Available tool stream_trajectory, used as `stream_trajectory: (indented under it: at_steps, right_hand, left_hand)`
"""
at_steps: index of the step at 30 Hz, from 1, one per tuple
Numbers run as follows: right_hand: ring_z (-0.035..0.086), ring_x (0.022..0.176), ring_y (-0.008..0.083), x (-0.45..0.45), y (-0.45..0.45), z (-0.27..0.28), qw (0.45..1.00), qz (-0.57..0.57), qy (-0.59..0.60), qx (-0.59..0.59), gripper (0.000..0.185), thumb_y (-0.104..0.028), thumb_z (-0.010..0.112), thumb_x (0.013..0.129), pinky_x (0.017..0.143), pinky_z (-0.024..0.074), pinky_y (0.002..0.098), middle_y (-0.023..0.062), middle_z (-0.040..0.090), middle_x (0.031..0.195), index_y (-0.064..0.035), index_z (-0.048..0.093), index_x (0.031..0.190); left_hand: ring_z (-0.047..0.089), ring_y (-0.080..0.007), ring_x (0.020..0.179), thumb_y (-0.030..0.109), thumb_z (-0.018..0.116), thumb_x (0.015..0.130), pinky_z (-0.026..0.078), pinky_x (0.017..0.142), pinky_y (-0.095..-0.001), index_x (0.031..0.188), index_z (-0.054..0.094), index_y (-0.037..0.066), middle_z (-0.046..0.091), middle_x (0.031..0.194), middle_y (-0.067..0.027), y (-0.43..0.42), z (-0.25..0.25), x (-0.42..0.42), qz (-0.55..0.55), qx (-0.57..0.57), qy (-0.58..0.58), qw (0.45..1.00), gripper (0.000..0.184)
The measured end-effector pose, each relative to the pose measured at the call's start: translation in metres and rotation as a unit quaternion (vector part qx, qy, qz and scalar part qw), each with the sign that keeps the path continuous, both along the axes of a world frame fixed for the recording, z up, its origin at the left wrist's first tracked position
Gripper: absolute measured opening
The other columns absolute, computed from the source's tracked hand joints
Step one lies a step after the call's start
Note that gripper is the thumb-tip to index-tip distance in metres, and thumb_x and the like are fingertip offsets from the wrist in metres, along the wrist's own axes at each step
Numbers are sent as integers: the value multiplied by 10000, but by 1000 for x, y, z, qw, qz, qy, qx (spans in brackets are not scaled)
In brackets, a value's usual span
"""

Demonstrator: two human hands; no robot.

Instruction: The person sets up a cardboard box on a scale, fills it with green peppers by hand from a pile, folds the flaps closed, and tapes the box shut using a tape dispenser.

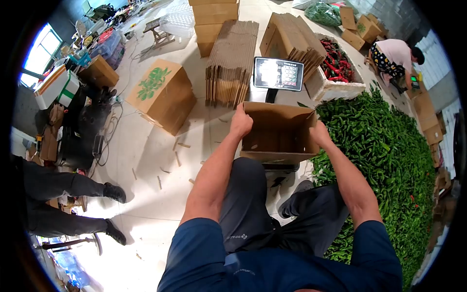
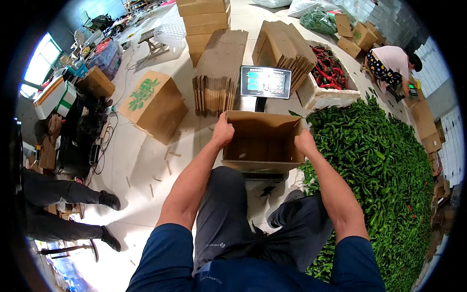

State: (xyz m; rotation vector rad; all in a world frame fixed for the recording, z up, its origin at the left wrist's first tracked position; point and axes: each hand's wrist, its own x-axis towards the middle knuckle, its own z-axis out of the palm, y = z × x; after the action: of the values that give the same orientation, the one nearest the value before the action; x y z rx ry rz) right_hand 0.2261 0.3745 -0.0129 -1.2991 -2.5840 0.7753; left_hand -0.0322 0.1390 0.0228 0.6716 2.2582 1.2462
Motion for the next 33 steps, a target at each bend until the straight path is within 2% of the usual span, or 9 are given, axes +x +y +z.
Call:
stream_trajectory:
  at_steps: [9,13,16,19,22,25,28,31,33]
  right_hand:
    - [620,1063,498,-2,-3,3,1000,-9,-10,3,333,-183,614,880,910,512,516,347,652,1079,83,604,1081]
    - [621,1075,488,-6,-6,10,999,-22,-37,-13,329,-184,612,880,921,510,513,338,655,1095,67,608,1093]
    - [617,1089,487,-5,-2,3,999,-11,9,-35,335,-187,604,883,934,502,514,338,652,1111,64,604,1105]
    - [610,1098,492,-3,0,-4,1000,6,2,18,342,-185,596,882,942,497,515,344,646,1117,71,599,1108]
    - [607,1097,499,-3,0,-1,1000,-5,0,3,339,-190,602,883,939,496,519,345,647,1106,75,595,1095]
    - [613,1084,470,-1,6,-12,1000,-1,-6,6,346,-91,549,831,932,494,488,271,675,1102,30,613,1149]
    - [609,1086,473,0,10,-18,1000,-8,-2,3,338,-78,561,829,938,491,482,275,670,1109,30,615,1145]
    - [609,1087,498,1,4,-11,1000,-1,-2,22,318,-169,583,881,930,499,515,344,644,1105,80,587,1078]
    - [610,1084,497,-1,1,-5,999,11,29,7,317,-170,588,880,927,502,512,345,645,1091,79,588,1077]
  left_hand:
    - [571,-485,1166,100,495,926,449,991,-534,1279,476,38,622,1231,-297,-1,-4,-2,-7,21,13,1000,359]
    - [573,-474,1171,129,495,936,451,994,-534,1330,467,65,619,1248,-280,2,-13,-3,1,1,8,1000,400]
    - [573,-465,1176,140,498,938,452,995,-535,1369,454,90,612,1262,-269,2,-15,-2,0,18,18,1000,436]
    - [571,-461,1180,139,499,936,452,997,-534,1390,444,104,608,1270,-263,0,-11,0,-1,16,18,1000,459]
    - [565,-463,1191,124,482,931,451,1003,-533,1393,442,104,606,1276,-265,1,-7,0,3,3,23,1000,464]
    - [558,-467,1203,99,461,919,450,1010,-527,1395,441,98,602,1287,-268,2,-12,0,-5,6,15,1000,477]
    - [558,-471,1203,74,446,903,450,1014,-523,1384,451,83,606,1281,-276,2,-14,-3,-9,12,14,1000,482]
    - [565,-475,1191,55,441,889,448,1010,-519,1367,466,69,619,1255,-285,1,-13,-7,-20,19,1,1000,479]
    - [570,-476,1184,45,436,884,449,1006,-516,1355,475,64,629,1233,-291,-1,-9,-8,-25,22,-2,999,473]
